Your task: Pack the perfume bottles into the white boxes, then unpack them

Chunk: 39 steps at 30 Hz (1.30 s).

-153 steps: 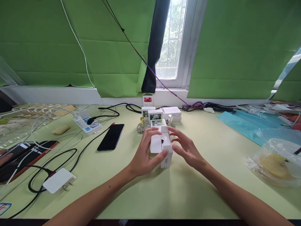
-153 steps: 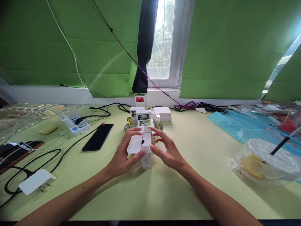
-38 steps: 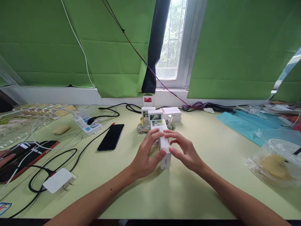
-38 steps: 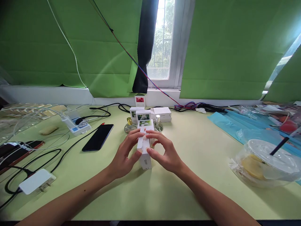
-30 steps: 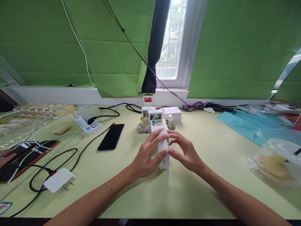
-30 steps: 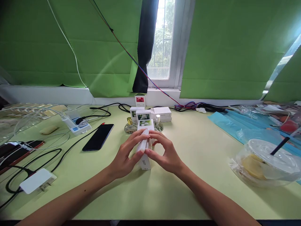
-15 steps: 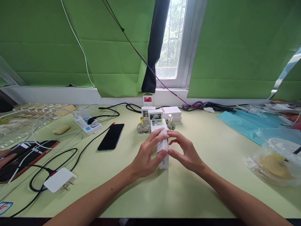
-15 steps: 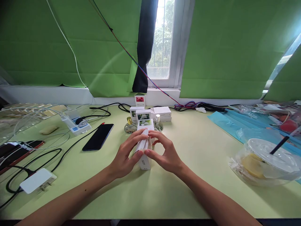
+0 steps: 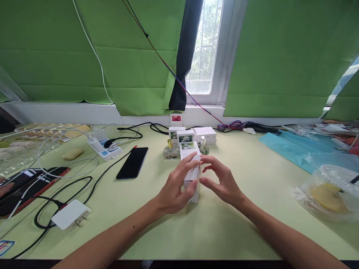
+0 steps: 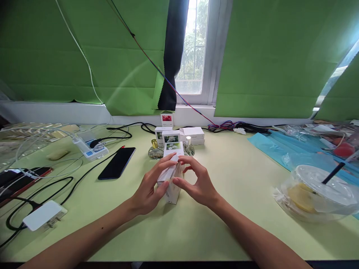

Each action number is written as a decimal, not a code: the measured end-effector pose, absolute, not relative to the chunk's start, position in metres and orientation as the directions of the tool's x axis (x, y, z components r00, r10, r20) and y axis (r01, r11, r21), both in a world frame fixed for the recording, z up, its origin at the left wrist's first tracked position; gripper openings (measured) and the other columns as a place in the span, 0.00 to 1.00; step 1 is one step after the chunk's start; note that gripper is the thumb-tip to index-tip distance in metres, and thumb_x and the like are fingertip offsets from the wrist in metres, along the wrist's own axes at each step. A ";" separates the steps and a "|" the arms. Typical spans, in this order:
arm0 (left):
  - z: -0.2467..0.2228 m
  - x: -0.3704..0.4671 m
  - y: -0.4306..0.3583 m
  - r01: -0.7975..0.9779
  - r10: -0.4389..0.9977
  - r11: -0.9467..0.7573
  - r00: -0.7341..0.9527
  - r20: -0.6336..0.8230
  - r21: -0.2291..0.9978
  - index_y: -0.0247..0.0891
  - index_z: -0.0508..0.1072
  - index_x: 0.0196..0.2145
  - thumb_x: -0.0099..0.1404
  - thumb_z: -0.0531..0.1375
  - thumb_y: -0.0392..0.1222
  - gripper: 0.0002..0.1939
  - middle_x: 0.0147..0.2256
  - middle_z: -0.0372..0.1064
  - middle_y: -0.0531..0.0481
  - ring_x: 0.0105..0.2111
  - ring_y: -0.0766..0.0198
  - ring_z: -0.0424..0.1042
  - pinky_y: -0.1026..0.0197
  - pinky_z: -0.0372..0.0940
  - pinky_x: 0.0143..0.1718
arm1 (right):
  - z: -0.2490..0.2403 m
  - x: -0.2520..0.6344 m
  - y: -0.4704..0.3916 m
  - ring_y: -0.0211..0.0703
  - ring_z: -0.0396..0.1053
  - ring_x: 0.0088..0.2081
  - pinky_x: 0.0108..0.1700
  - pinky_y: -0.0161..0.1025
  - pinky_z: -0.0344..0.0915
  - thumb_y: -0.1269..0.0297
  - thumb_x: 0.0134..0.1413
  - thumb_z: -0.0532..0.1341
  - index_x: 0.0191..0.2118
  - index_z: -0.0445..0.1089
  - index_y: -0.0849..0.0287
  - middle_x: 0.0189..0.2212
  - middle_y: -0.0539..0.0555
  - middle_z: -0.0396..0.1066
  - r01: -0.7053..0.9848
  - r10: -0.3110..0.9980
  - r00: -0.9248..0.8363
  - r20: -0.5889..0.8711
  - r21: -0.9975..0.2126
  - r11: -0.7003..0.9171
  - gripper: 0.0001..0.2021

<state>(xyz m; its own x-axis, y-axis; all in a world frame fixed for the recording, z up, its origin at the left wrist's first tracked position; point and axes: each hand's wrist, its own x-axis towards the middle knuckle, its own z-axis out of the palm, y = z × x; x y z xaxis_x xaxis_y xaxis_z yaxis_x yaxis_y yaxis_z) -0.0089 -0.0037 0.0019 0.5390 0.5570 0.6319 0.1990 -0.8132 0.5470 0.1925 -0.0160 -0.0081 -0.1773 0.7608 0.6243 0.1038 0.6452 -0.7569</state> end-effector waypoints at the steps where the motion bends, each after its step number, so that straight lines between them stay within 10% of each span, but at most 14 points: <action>1: 0.001 -0.009 -0.004 0.196 0.558 -0.811 0.540 0.630 0.551 0.46 0.60 0.64 0.73 0.53 0.39 0.24 0.70 0.54 0.39 0.68 0.47 0.59 0.46 0.62 0.64 | -0.008 0.193 -0.016 0.49 0.71 0.53 0.49 0.45 0.73 0.61 0.60 0.69 0.56 0.70 0.49 0.54 0.56 0.73 0.097 0.765 -0.178 0.619 -0.762 0.640 0.19; 39: 0.002 -0.008 -0.006 0.180 0.548 -0.818 0.530 0.647 0.546 0.44 0.60 0.62 0.69 0.55 0.36 0.25 0.69 0.57 0.38 0.68 0.45 0.61 0.42 0.63 0.64 | -0.011 0.195 -0.016 0.48 0.74 0.46 0.47 0.47 0.74 0.61 0.64 0.65 0.57 0.71 0.52 0.49 0.56 0.77 0.183 0.768 -0.147 0.623 -0.746 0.640 0.17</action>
